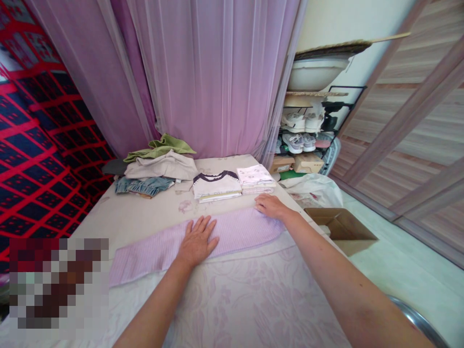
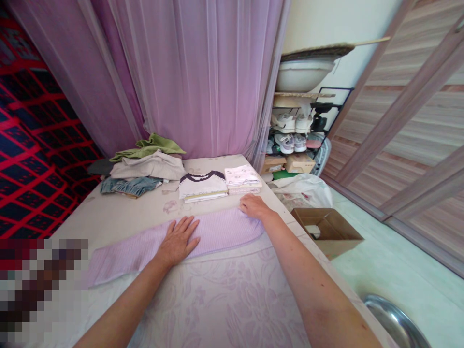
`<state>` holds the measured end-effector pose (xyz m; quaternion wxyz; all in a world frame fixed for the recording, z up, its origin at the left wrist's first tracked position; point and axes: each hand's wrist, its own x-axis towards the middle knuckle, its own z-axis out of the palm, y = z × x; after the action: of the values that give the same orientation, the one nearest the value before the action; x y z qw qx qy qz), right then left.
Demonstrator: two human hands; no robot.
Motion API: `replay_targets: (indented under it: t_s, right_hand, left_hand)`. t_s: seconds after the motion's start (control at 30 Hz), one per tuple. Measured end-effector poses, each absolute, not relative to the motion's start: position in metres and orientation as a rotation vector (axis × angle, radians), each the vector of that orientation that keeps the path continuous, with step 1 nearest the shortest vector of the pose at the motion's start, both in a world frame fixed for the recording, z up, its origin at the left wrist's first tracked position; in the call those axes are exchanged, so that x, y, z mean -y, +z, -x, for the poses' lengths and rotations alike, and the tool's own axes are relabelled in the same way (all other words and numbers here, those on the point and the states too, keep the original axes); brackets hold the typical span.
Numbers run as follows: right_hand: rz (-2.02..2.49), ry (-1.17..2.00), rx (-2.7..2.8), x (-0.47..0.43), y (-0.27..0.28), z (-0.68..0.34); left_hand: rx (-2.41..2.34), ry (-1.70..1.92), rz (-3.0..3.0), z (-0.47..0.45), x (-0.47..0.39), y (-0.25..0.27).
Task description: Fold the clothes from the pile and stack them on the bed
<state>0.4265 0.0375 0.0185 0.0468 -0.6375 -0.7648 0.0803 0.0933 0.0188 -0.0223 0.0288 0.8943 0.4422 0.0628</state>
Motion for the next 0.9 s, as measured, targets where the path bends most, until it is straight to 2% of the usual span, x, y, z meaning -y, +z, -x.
replay_targets:
  t_s: [0.33,0.9]
  right_hand:
    - [1.943,0.387,2.258,-0.031,0.011,-0.445]
    - [2.247,0.068,1.956,-0.021,0.015,-0.408]
  left_hand:
    - [-1.374,0.209,-2.755,-0.093,-0.018,-0.023]
    - [-1.378,0.186,-2.747,-0.094,-0.019,-0.022]
